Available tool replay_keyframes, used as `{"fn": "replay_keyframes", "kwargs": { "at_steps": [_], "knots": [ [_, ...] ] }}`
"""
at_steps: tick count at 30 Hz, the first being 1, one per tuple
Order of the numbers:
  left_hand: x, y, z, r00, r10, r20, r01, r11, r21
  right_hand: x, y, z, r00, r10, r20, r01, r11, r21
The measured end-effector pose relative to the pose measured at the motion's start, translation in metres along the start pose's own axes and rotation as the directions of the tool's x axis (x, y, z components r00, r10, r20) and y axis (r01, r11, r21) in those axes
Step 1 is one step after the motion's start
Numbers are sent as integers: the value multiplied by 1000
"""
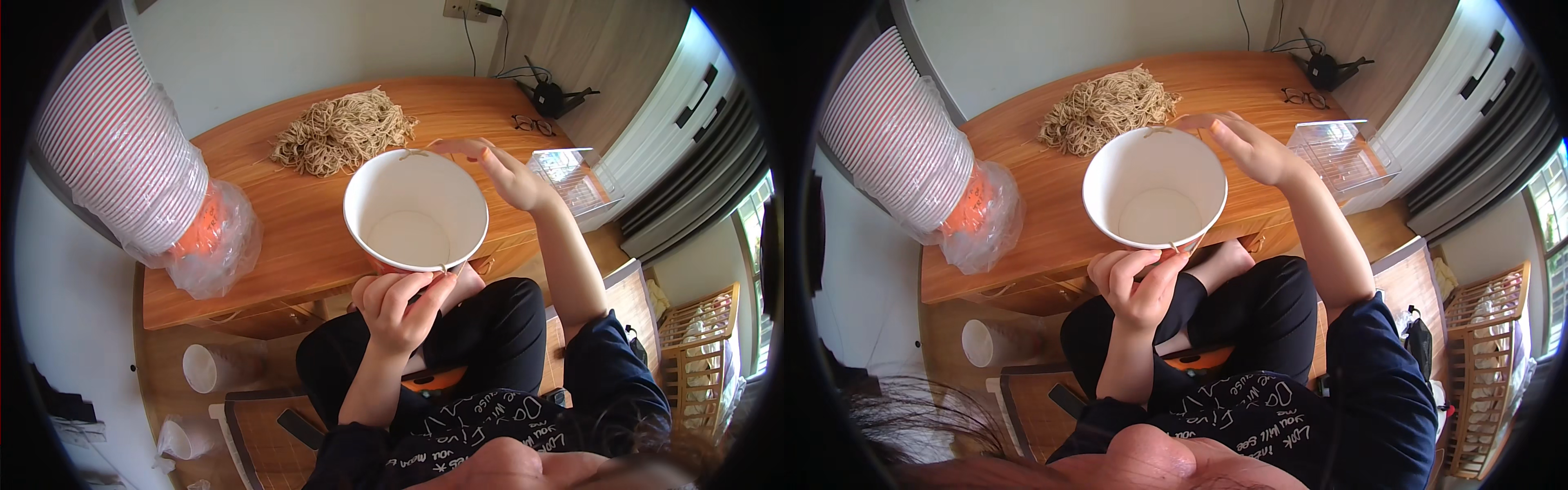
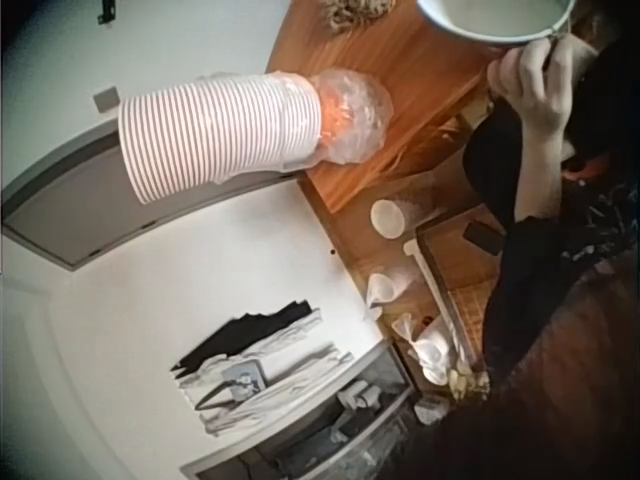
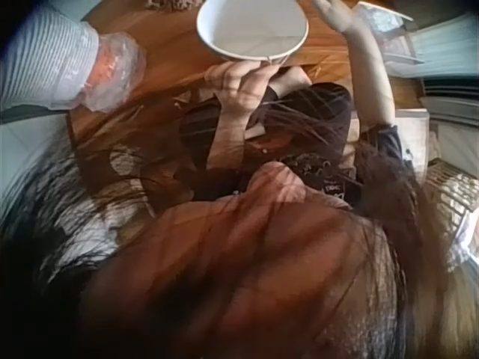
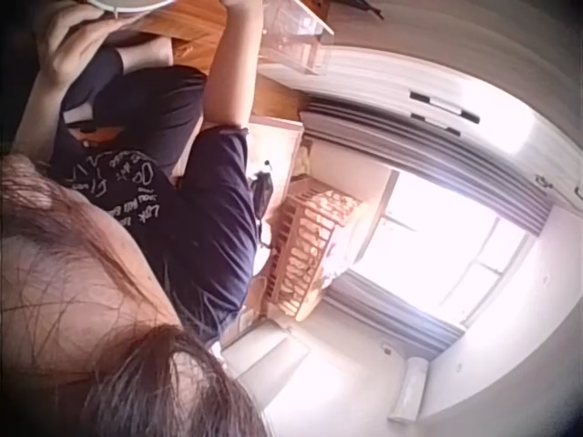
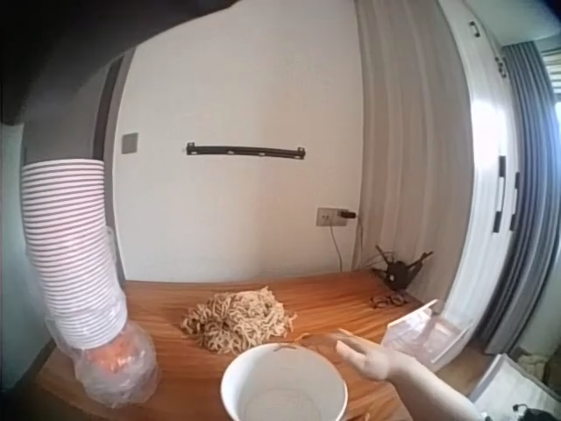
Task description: Threading string handles through pre-punched holes in decorative paper buckets.
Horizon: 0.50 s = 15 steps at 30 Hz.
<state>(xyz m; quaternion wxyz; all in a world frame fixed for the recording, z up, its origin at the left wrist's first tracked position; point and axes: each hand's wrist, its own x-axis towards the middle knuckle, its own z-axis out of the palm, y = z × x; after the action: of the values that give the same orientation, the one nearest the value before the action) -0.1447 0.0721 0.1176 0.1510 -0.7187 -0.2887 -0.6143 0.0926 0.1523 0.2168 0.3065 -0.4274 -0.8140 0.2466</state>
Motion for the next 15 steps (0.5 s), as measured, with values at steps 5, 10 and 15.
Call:
{"fn": "replay_keyframes", "kwargs": {
  "at_steps": [5,10,15],
  "knots": [
    [-3,-4,0,1000,-2,11,2,1000,-3,21,8,4,998,40,55,-49,984,171],
    [-4,-5,4,1000,-8,-5,8,999,-38,31,25,18,989,112,99,-146,865,480],
    [-7,-9,1,1000,-12,0,12,999,-32,36,20,35,943,293,155,-274,427,862]
  ]
}}
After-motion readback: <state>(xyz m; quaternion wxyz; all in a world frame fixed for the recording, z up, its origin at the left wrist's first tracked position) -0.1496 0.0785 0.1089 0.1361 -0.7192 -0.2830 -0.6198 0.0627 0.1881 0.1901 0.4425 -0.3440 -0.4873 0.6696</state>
